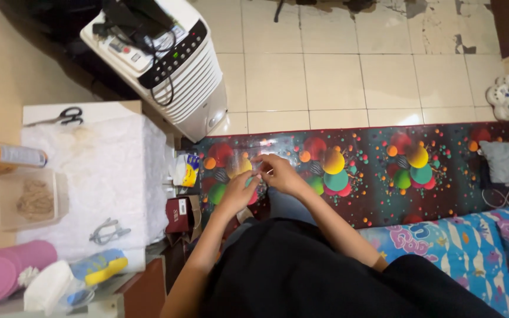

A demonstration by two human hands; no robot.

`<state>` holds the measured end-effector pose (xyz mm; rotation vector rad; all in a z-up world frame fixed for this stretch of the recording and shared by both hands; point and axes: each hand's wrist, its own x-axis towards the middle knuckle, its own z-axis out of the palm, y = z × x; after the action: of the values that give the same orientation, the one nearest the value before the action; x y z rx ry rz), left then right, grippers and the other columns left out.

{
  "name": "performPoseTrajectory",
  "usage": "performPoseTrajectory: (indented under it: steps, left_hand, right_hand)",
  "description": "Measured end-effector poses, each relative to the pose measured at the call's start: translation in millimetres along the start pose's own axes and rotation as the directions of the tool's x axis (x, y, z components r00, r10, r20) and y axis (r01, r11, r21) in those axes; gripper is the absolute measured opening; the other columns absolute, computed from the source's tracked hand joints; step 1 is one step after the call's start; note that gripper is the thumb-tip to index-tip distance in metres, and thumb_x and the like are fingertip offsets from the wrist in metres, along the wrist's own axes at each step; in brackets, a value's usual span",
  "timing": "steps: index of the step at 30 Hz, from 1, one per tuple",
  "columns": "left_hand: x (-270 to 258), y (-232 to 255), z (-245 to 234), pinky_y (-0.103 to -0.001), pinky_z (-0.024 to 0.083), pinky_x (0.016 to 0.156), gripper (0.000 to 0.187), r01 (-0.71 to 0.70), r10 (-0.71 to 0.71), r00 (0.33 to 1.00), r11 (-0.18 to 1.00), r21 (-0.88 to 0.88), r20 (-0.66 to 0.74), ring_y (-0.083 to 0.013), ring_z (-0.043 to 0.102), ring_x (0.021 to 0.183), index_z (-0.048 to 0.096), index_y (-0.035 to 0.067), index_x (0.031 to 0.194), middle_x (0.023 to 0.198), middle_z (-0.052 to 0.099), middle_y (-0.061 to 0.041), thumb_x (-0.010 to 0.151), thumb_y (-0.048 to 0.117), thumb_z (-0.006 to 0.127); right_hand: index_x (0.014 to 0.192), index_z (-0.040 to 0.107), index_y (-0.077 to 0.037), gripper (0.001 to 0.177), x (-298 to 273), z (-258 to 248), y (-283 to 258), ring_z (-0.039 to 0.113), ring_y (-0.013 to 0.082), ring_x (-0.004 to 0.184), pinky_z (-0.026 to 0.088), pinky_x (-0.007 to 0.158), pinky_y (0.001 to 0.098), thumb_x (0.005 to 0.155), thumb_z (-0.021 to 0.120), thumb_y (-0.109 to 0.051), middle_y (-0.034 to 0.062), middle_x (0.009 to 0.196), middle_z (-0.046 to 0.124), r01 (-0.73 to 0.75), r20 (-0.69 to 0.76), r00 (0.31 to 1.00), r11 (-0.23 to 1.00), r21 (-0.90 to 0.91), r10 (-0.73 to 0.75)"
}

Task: Organizing electrical cables, folding a black shirt, and sorting items in a storage bin.

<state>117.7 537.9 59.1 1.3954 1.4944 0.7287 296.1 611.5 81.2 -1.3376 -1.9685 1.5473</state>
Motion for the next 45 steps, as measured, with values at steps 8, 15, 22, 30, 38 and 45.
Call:
performPoseTrajectory:
  steps: [8,15,22,30,38,45]
  left_hand:
    - [58,9,28,-0.038,0.056,0.088,0.038,-0.131,0.13,0.991,0.991,-0.02,-0.027,-0.0248,0.077,0.095,0.064,0.004,0.125,0.103,0.078,-0.015,0.091,0.019,0.071]
    - [151,51,94,-0.04,0.056,0.087,0.057,-0.196,0.196,0.98,0.981,0.006,0.033,-0.0283,0.073,0.103,0.053,0.009,0.139,0.113,0.072,-0.015,0.087,0.021,0.074]
    - [240,127,192,-0.043,0.054,0.094,0.052,-0.292,0.279,0.934,0.956,0.028,0.223,-0.036,0.066,0.117,0.056,0.013,0.139,0.125,0.071,-0.018,0.089,0.021,0.069]
    - [316,182,276,-0.044,0.049,0.102,0.05,-0.361,0.376,0.831,0.925,-0.118,0.41,-0.0382,0.064,0.121,0.054,0.006,0.14,0.128,0.069,-0.02,0.091,0.013,0.062]
    - [435,224,252,-0.038,0.053,0.098,0.046,-0.268,0.319,0.915,0.938,-0.218,0.247,-0.0309,0.067,0.115,0.059,0.007,0.139,0.125,0.065,-0.016,0.095,0.019,0.067]
    - [622,229,209,-0.037,0.055,0.092,0.054,-0.15,0.186,0.964,0.97,-0.19,0.189,-0.0237,0.068,0.109,0.062,0.012,0.138,0.123,0.061,-0.012,0.088,0.026,0.074]
  right_hand:
    - [0.121,0.072,-0.008,0.033,-1,-48,31,0.06,0.0119,0.063,0.049,0.059,0.0293,0.087,0.07,-0.006,0.0066,0.069,0.063,-0.046,-0.136,0.989,0.999,0.03,0.049]
    - [0.124,0.066,-0.007,0.036,2,-125,88,0.069,0.0173,0.081,0.056,0.07,0.0312,0.088,0.066,-0.007,0.0104,0.098,0.07,0.029,-0.251,0.968,0.999,0.042,-0.017]
    - [0.129,0.059,-0.004,0.043,-18,-249,144,0.071,0.0234,0.097,0.058,0.083,0.0349,0.086,0.066,-0.006,0.0148,0.118,0.067,-0.056,-0.333,0.941,0.998,0.016,0.059]
    - [0.127,0.058,0.0,0.04,-35,-343,209,0.071,0.0248,0.105,0.059,0.088,0.0353,0.087,0.065,-0.004,0.0149,0.119,0.068,-0.104,-0.429,0.889,0.983,0.153,0.161]
    - [0.127,0.059,-0.001,0.041,72,-432,163,0.069,0.0224,0.103,0.059,0.086,0.0341,0.086,0.062,-0.001,0.0137,0.121,0.063,-0.019,-0.446,0.889,0.983,0.181,0.099]
    - [0.127,0.061,-0.003,0.041,248,-537,183,0.069,0.0222,0.103,0.059,0.087,0.032,0.086,0.064,0.002,0.0122,0.121,0.064,0.141,-0.38,0.921,0.981,0.135,-0.08]
